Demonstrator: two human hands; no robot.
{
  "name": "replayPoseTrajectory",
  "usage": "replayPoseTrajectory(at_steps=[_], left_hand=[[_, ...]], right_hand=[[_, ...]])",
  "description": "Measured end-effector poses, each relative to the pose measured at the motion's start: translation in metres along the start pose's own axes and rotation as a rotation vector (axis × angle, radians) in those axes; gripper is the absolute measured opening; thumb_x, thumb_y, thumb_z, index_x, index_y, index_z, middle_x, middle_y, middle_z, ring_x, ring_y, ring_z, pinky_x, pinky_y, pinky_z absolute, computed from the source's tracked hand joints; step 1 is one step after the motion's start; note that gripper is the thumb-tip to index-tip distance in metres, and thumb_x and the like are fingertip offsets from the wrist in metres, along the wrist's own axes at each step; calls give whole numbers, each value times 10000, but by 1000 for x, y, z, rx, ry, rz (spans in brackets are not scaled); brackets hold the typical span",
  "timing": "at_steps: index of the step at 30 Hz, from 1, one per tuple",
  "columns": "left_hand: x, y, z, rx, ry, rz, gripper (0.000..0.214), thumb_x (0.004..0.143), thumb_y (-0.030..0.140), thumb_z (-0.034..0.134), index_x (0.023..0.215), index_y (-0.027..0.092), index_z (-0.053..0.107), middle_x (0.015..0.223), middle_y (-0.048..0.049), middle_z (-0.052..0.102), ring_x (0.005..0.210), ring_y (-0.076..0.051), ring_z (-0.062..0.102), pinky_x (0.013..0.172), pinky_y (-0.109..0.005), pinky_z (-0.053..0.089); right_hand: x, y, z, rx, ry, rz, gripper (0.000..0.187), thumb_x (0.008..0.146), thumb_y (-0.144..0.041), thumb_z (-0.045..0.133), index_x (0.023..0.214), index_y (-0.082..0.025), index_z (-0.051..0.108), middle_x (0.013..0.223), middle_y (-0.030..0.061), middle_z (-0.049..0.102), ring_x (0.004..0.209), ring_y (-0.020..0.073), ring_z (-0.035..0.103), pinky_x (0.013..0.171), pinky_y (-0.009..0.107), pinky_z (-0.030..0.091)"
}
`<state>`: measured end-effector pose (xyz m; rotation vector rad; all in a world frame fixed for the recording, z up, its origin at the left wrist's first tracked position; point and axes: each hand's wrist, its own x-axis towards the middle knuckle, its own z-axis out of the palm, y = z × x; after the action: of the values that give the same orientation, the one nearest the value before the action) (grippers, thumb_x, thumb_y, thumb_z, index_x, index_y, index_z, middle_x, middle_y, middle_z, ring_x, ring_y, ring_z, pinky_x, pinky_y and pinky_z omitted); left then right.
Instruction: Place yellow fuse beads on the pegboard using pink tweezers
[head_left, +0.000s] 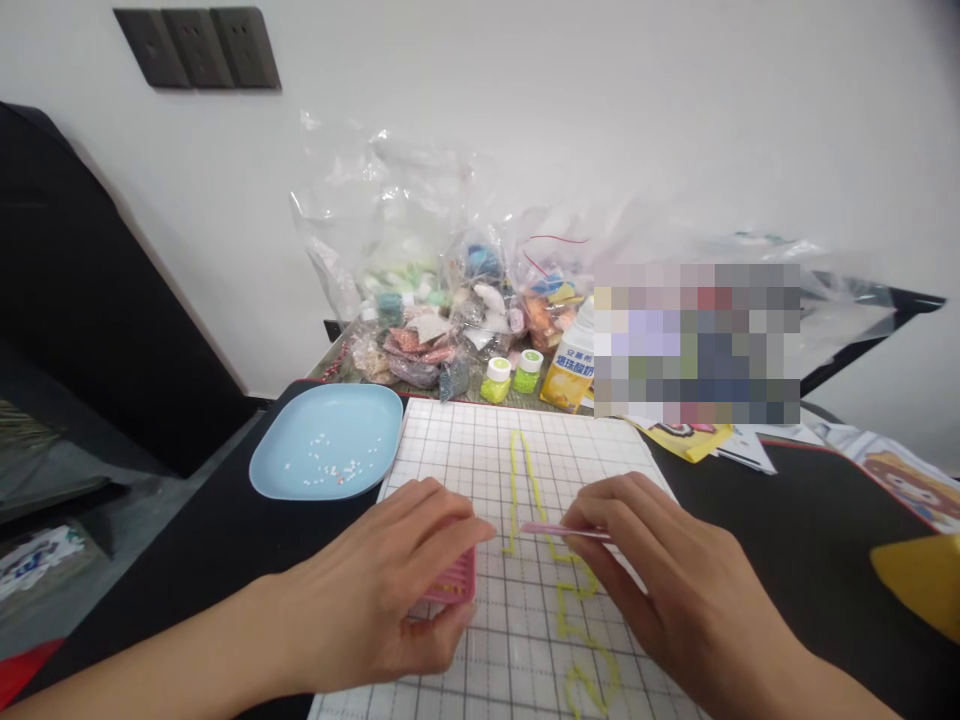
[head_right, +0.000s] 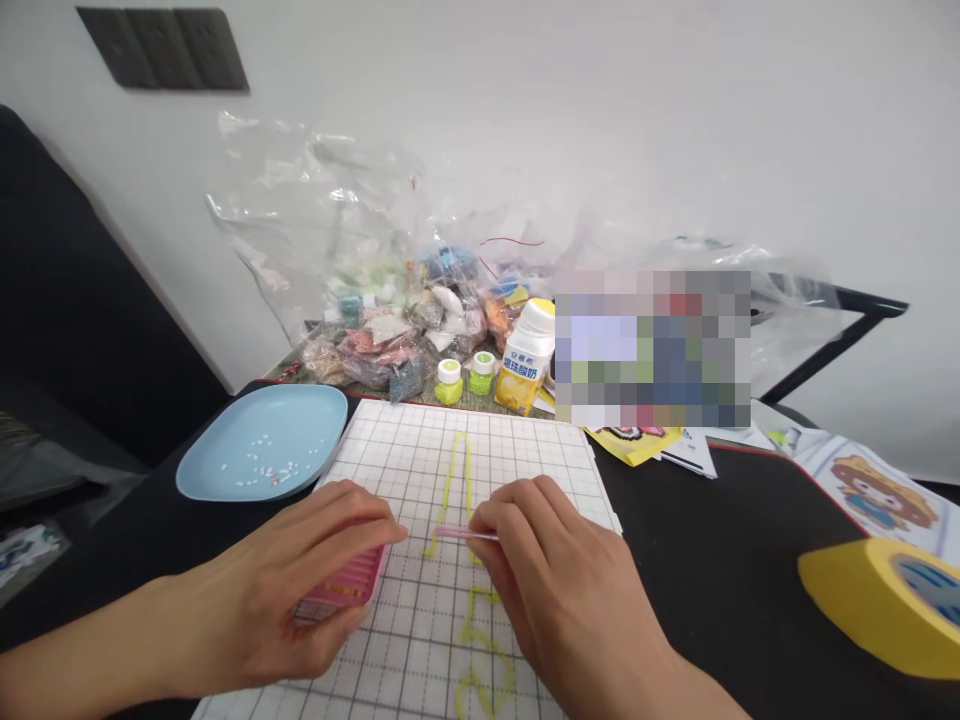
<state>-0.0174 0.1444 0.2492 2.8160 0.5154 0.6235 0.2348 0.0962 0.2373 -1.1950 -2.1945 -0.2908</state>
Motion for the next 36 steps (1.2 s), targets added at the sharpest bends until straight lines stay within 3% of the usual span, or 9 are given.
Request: replayPoseTrajectory(at_steps=[8,13,23,30,36], left_hand=[[5,3,-5,60,21,17,311,831,46,448,1112,110,563,1021,-138,622,974,-268,590,852,-421,544],[5,2,-6,53,-45,9,294,864,52,434,1093,119,606,1011,-138,600,963,-270,568,842,-429,535],[8,4,-4,120,-119,-25,341,885,35,396,1094,150,639,948,-120,573,915,-271,540,788,-453,545],[8,5,-2,143,-97,-36,322,861,30,396,1038,157,634,924,-106,571,904,-266,542,801,-457,548],[10,6,-2,177,-48,-32,323,847,40,405,1039,194,613,902,-79,583,880,-247,555,791,-407,551]], right_hand=[[-3,2,3,-25,51,51,155,1006,-245,431,907,-188,537,800,38,619,660,146,613,551,262,514],[-12,10,7,6,73,107,161,1005,-270,447,896,-187,530,806,39,616,659,137,614,562,255,528],[-13,-1,7,72,23,54,106,972,-167,465,895,-188,534,785,38,622,679,154,605,514,254,519],[-12,2,14,91,30,109,165,989,-207,445,875,-187,562,786,47,627,704,162,588,541,260,506],[-9,4,12,69,-3,64,158,973,-188,462,868,-186,580,773,46,636,694,159,590,532,249,506]])
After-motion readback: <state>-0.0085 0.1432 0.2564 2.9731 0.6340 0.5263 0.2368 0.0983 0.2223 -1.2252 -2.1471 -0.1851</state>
